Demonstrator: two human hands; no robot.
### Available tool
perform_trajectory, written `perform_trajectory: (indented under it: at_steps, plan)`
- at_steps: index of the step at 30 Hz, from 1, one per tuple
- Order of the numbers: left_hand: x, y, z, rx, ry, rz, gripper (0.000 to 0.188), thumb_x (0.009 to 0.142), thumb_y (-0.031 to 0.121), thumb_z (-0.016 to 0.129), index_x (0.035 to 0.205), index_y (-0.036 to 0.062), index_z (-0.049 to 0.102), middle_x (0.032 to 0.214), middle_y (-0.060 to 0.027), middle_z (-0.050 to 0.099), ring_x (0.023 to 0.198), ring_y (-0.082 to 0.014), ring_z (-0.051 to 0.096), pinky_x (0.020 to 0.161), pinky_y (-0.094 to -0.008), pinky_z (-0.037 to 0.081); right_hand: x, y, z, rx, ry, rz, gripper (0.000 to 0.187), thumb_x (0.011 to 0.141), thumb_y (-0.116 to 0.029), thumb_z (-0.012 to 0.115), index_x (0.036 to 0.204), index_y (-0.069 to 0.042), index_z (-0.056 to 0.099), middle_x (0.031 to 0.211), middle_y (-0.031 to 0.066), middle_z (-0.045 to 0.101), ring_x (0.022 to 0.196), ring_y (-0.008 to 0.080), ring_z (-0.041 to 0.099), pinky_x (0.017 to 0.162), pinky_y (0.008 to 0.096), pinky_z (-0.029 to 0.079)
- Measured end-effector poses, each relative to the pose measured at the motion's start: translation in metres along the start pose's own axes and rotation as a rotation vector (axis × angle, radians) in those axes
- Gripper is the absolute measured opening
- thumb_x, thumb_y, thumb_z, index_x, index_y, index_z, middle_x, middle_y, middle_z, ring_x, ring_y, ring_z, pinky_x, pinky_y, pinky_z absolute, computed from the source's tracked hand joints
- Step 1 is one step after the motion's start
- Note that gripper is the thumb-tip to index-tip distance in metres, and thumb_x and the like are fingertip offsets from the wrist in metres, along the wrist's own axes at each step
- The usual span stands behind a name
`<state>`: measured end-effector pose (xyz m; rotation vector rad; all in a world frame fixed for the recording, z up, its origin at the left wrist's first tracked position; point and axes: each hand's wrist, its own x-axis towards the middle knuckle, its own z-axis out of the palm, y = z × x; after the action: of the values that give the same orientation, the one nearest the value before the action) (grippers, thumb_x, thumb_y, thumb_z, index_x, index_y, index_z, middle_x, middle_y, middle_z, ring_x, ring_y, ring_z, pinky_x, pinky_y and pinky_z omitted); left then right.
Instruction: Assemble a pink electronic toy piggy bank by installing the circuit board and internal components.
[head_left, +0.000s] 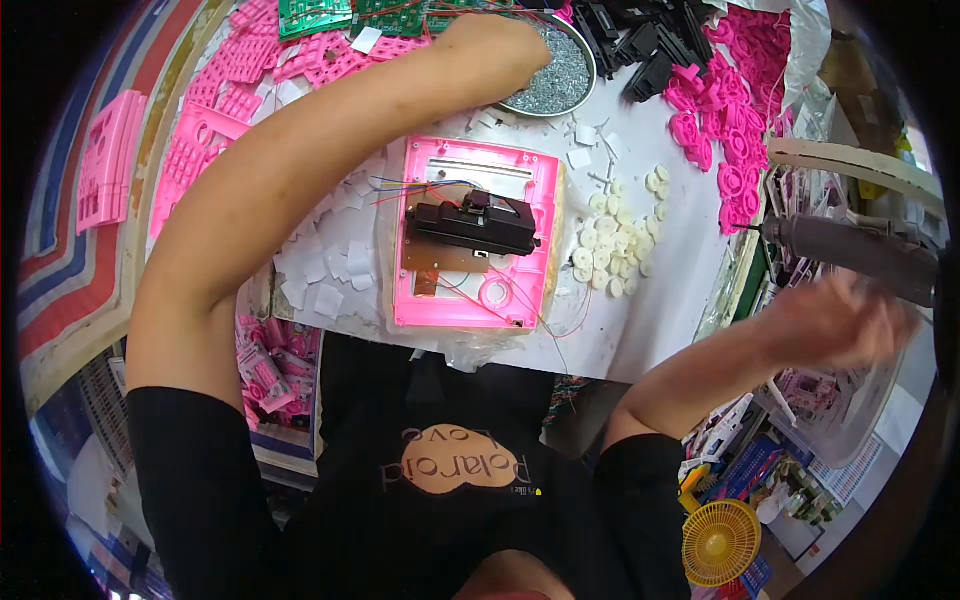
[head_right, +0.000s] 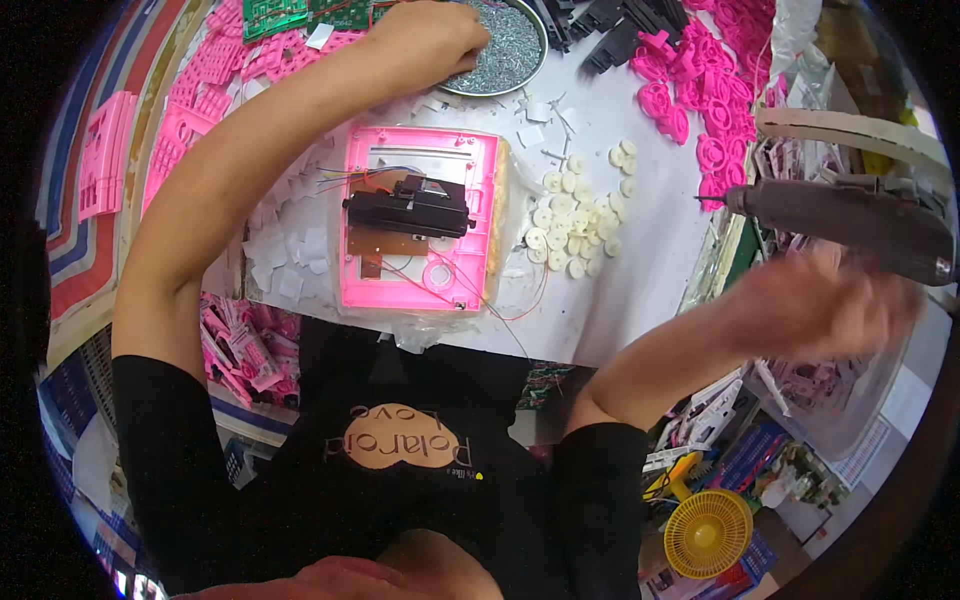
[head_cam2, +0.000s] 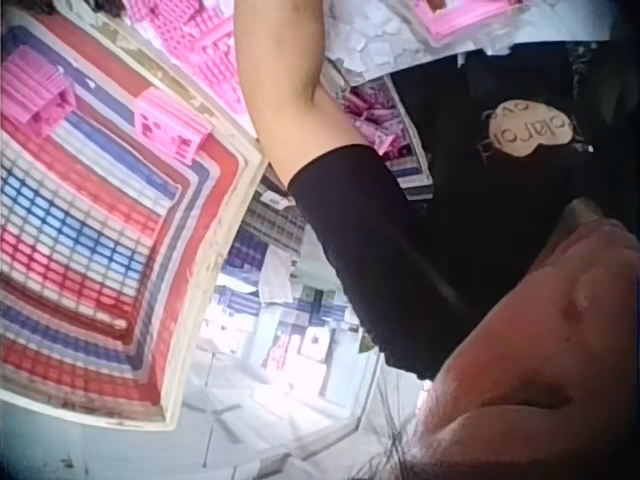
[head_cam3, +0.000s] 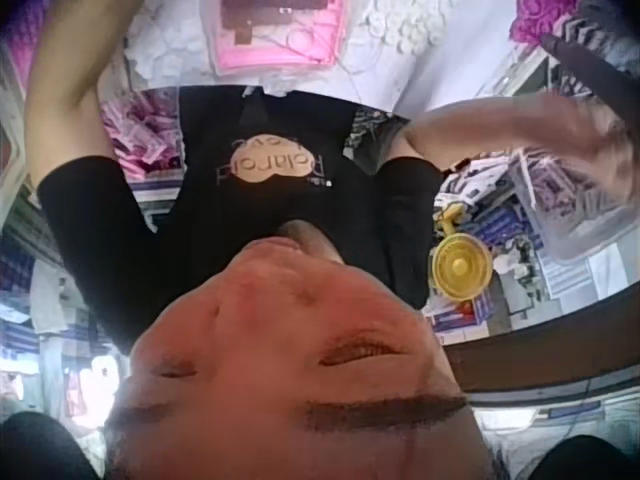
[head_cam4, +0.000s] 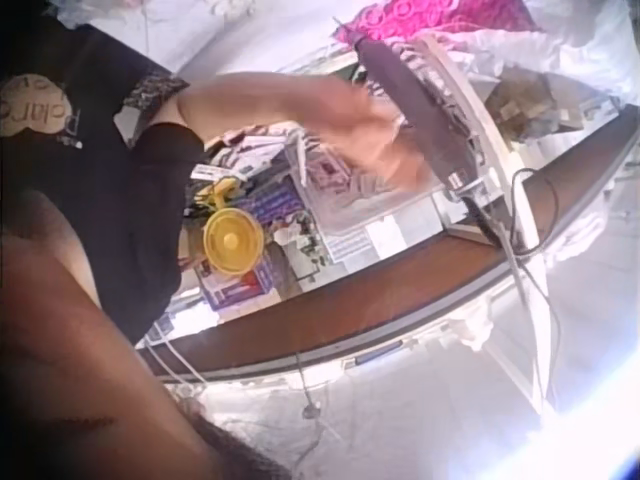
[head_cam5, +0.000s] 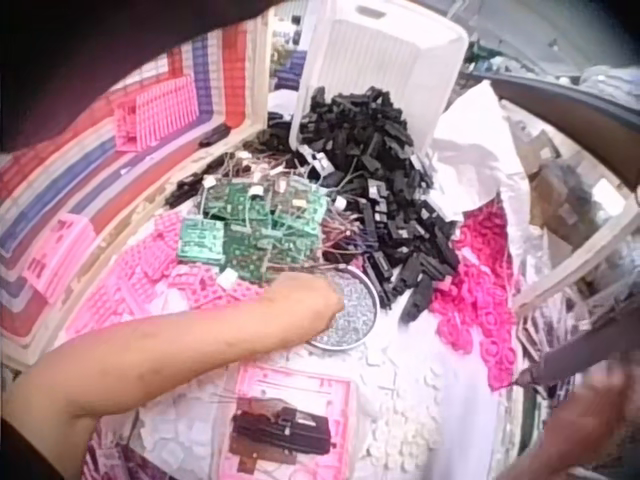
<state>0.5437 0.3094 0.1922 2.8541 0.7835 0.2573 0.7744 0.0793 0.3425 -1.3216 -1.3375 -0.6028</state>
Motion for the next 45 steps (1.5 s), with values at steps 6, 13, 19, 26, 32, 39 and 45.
perform_trajectory:
  at_steps: [6,13,19,26,32,39,45]
  plan:
    - [-0.002,0.006,-0.004,0.008,0.101,-0.085,0.023,0.085,0.026,0.060,0.080,0.0054,0.070,0.080,-0.0187,0.069,0.076,-0.0388,0.068,0.070,-0.0506,0.054,-0.010,0.009,0.053,1.175,-0.472,0.674,0.058,0.095,-0.014,0.059,0.144,0.007,0.037,0.088,0.0146,0.061,0.081,0.0236,0.060,0.079,0.0419,0.050]
    - [-0.064,0.029,-0.060,-0.128,0.264,0.190,0.013,0.087,0.017,0.064,0.094,0.0088,0.070,0.091,-0.0104,0.069,0.079,-0.0319,0.067,0.067,-0.0418,0.053,-0.024,-0.043,0.097,1.199,-0.656,0.655,0.055,0.094,-0.017,0.059,0.145,-0.006,0.040,0.090,0.0071,0.053,0.078,0.0209,0.052,0.082,0.0482,0.052]
    - [-0.151,0.068,-0.058,-0.670,0.198,0.084,0.012,0.082,0.010,0.071,0.093,0.0076,0.067,0.086,-0.0070,0.068,0.078,-0.0289,0.067,0.066,-0.0369,0.053,-0.050,-0.101,0.099,1.420,-0.583,0.533,0.042,0.099,-0.024,0.056,0.138,-0.014,0.046,0.066,-0.0018,0.046,0.058,0.0128,0.043,0.055,0.0318,0.040]
    - [-0.168,0.075,-0.052,-0.701,0.357,0.075,0.017,0.078,0.007,0.075,0.093,0.0060,0.066,0.087,-0.0077,0.068,0.076,-0.0285,0.067,0.065,-0.0360,0.054,-0.059,-0.122,0.083,1.375,-0.650,0.602,0.036,0.095,-0.022,0.066,0.126,-0.018,0.048,0.062,-0.0015,0.048,0.054,0.0143,0.045,0.049,0.0314,0.039]
    - [-0.174,0.075,-0.049,-0.578,0.419,0.047,0.028,0.074,0.013,0.080,0.098,0.0083,0.066,0.088,-0.0082,0.068,0.076,-0.0277,0.066,0.065,-0.0377,0.051,-0.061,-0.131,0.088,1.425,-0.640,0.630,0.036,0.095,-0.021,0.066,0.124,-0.016,0.046,0.062,-0.0006,0.048,0.054,0.0151,0.045,0.050,0.0319,0.039]
    - [-0.186,0.079,-0.034,-0.287,0.429,-0.132,0.042,0.069,0.029,0.083,0.104,0.0117,0.066,0.097,0.0011,0.066,0.087,-0.0194,0.060,0.084,-0.0386,0.036,-0.082,-0.110,0.113,1.491,-0.526,0.479,0.037,0.091,-0.008,0.070,0.119,0.000,0.046,0.075,0.0098,0.060,0.068,0.0172,0.059,0.066,0.0339,0.053]
    - [-0.192,0.074,-0.026,-0.256,0.424,-0.092,0.045,0.067,0.033,0.082,0.104,0.0131,0.066,0.096,0.0034,0.065,0.087,-0.0172,0.058,0.085,-0.0398,0.032,-0.087,-0.124,0.114,1.289,-0.606,0.537,0.035,0.096,-0.020,0.066,0.121,-0.010,0.045,0.060,0.0024,0.047,0.054,0.0158,0.046,0.052,0.0338,0.044]
